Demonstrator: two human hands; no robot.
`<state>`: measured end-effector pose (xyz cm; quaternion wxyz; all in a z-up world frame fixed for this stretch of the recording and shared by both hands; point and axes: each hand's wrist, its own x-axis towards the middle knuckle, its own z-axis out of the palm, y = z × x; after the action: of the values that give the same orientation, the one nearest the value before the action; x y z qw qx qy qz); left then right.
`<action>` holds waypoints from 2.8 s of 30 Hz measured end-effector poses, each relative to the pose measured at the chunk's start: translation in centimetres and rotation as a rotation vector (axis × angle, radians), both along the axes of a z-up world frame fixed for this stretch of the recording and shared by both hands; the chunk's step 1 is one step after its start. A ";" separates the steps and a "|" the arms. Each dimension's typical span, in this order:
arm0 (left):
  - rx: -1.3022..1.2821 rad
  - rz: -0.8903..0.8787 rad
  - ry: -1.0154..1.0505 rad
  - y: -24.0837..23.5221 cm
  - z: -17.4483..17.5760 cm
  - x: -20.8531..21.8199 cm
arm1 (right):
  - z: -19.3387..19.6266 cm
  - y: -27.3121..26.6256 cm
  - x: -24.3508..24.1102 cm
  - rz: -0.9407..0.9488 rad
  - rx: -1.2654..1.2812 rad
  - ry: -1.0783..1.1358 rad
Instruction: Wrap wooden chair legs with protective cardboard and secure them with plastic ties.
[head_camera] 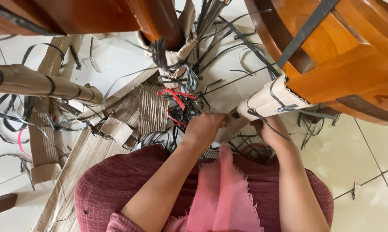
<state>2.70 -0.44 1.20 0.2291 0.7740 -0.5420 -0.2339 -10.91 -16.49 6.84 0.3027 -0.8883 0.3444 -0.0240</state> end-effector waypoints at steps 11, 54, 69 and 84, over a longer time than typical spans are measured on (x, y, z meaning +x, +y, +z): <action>-0.386 -0.088 -0.335 1.1 -2.4 -4.0 | -6.3 2.7 -7.3 0.026 -0.142 0.209; -0.503 -0.080 0.512 -1.4 -3.3 -3.6 | -5.0 5.2 -3.5 -0.433 0.331 -0.328; -0.458 -0.070 0.555 -1.2 -4.7 -3.6 | -5.1 5.1 -4.1 -0.628 0.861 -0.531; -0.416 0.045 0.450 -1.2 -2.8 -2.9 | -7.8 4.8 -6.4 -0.533 0.136 -0.192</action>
<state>-0.21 -1.61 -1.61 0.5022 0.6511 -0.4965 -0.2782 -17.30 -11.70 -0.93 0.3757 -0.7378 0.5365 -0.1634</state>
